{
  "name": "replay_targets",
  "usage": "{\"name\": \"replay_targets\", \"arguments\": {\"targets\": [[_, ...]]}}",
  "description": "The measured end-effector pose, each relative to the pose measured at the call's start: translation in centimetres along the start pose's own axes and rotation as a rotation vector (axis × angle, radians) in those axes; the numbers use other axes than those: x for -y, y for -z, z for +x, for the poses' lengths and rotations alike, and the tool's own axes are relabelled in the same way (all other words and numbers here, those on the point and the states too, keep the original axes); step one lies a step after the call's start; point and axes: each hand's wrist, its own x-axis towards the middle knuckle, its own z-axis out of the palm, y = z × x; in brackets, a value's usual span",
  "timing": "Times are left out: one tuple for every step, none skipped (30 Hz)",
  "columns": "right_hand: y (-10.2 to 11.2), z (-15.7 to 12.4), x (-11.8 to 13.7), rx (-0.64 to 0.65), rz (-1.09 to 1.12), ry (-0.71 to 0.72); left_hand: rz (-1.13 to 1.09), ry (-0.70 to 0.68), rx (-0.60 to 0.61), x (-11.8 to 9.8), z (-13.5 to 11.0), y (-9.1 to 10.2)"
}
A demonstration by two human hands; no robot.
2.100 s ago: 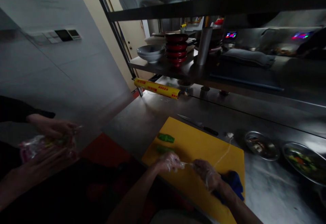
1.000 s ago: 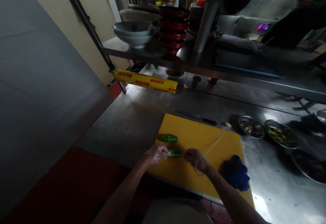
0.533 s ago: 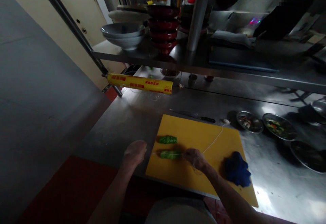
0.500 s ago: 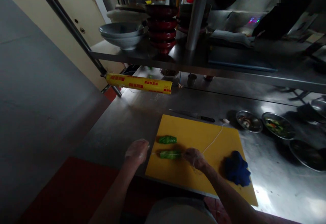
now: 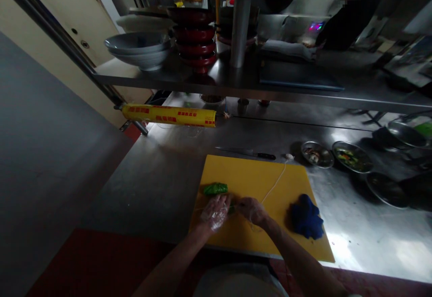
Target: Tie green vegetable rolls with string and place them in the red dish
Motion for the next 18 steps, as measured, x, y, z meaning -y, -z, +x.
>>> {"name": "replay_targets", "arguments": {"targets": [[0.1, -0.1, 0.2, 0.005, 0.001, 0.005, 0.010, -0.005, -0.009, 0.0, -0.1, -0.2], [0.1, -0.2, 0.3, 0.010, 0.002, 0.007, 0.018, -0.009, -0.020, 0.0, -0.1, -0.3], [0.2, -0.3, 0.5, 0.015, 0.003, 0.005, 0.024, -0.011, -0.034, 0.0, -0.2, -0.4], [0.2, -0.3, 0.7, 0.019, 0.004, 0.001, 0.031, -0.014, -0.049, -0.1, -0.3, -0.5], [0.3, -0.4, 0.8, 0.024, 0.005, 0.000, 0.038, -0.022, -0.061, 0.0, -0.4, -0.7], [0.3, -0.4, 0.8, 0.029, 0.004, -0.001, 0.044, -0.031, -0.067, 0.0, -0.5, -0.7], [0.3, -0.5, 0.8, 0.036, 0.003, 0.001, 0.051, -0.036, -0.066, 0.0, -0.5, -0.7], [0.4, -0.5, 0.8, 0.044, 0.002, 0.005, 0.055, -0.039, -0.061, 0.1, -0.5, -0.7], [0.5, -0.6, 0.7, 0.051, 0.001, 0.008, 0.057, -0.041, -0.055, 0.1, -0.4, -0.5], [0.7, -0.8, 0.5, 0.055, -0.004, 0.012, 0.055, -0.042, -0.048, 0.1, -0.4, -0.3], [0.9, -0.9, 0.3, 0.056, -0.015, 0.015, 0.049, -0.044, -0.043, 0.1, -0.3, -0.1], [1.2, -1.1, 0.1, 0.051, -0.027, 0.018, 0.042, -0.046, -0.042, 0.2, -0.2, 0.1], [1.5, -1.4, -0.2, 0.043, -0.043, 0.021, 0.038, -0.046, -0.042, 0.1, -0.1, 0.2], [1.9, -1.6, -0.3, 0.036, -0.064, 0.027, 0.036, -0.043, -0.041, 0.1, -0.1, 0.2], [2.2, -1.8, -0.4, 0.031, -0.088, 0.033, 0.038, -0.037, -0.039, 0.1, -0.2, 0.2], [2.5, -2.1, -0.5, 0.027, -0.109, 0.035, 0.042, -0.027, -0.038, 0.1, -0.2, 0.1], [2.8, -2.3, -0.5, 0.024, -0.124, 0.035, 0.048, -0.016, -0.041, 0.2, -0.3, -0.1], [3.0, -2.5, -0.4, 0.018, -0.135, 0.032, 0.053, -0.010, -0.046, 0.2, -0.4, -0.2]]}}
